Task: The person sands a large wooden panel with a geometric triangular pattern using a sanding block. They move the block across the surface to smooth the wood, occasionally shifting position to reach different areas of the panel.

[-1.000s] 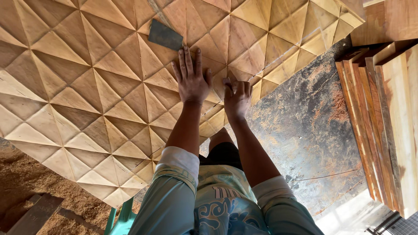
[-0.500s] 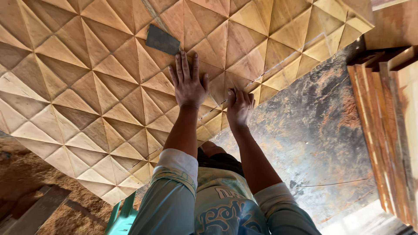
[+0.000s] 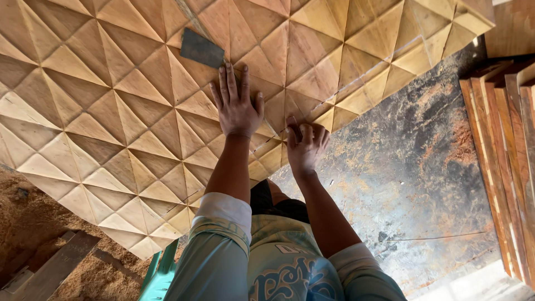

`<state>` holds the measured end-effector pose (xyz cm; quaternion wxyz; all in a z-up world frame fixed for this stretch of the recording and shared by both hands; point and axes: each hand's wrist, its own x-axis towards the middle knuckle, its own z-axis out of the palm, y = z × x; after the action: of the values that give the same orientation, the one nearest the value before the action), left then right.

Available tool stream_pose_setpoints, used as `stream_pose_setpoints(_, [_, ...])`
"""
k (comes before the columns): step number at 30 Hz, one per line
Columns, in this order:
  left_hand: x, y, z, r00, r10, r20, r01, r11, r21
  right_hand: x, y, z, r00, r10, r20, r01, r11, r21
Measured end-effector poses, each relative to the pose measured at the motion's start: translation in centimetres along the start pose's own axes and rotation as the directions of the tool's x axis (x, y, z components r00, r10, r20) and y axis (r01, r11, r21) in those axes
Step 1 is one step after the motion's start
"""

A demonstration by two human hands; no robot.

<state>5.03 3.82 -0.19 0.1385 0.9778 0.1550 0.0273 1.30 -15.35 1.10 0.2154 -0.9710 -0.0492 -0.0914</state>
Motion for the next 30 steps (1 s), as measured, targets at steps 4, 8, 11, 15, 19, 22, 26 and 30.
stream_pose_setpoints(4, [0.5, -0.1, 0.1, 1.000, -0.004, 0.006, 0.004, 1.000, -0.007, 0.7, 0.0, 0.6, 0.995, 0.060, 0.083, -0.070, 0.990, 0.123])
stream_pose_setpoints(8, [0.3, -0.1, 0.2, 1.000, -0.006, 0.021, 0.007, 1.000, -0.019, 1.3, 0.1, 1.3, 0.990, 0.102, 0.095, -0.115, 0.983, 0.142])
stream_pose_setpoints(11, [0.2, -0.1, 0.2, 1.000, -0.006, 0.019, 0.006, 1.000, -0.016, 0.9, 0.0, 1.3, 0.985, 0.115, 0.128, -0.125, 0.990, 0.070])
stream_pose_setpoints(15, [0.1, -0.1, 0.3, 1.000, -0.008, 0.030, 0.009, 1.000, -0.022, 0.6, -0.2, 1.0, 0.964, 0.178, 0.200, -0.166, 0.983, -0.078])
stream_pose_setpoints(19, [0.1, -0.5, 0.6, 1.000, 0.008, -0.022, -0.008, 1.000, -0.027, 2.7, -1.0, 2.3, 0.948, 0.287, 0.139, -0.256, 0.944, -0.209])
stream_pose_setpoints(22, [-0.6, -0.2, 0.7, 1.000, 0.001, -0.003, -0.001, 0.999, -0.032, 3.3, -1.5, 2.5, 0.981, 0.193, 0.032, -0.185, 0.966, -0.179])
stream_pose_setpoints(26, [0.7, -0.2, 0.0, 0.999, 0.009, -0.037, -0.010, 1.000, -0.028, 3.9, -1.9, 2.0, 0.996, -0.003, -0.089, 0.002, 1.000, -0.005])
stream_pose_setpoints(30, [-0.4, -0.4, 0.6, 1.000, 0.016, -0.021, -0.016, 0.999, -0.034, 2.0, -0.1, 1.7, 0.999, -0.035, -0.041, 0.038, 0.998, 0.059])
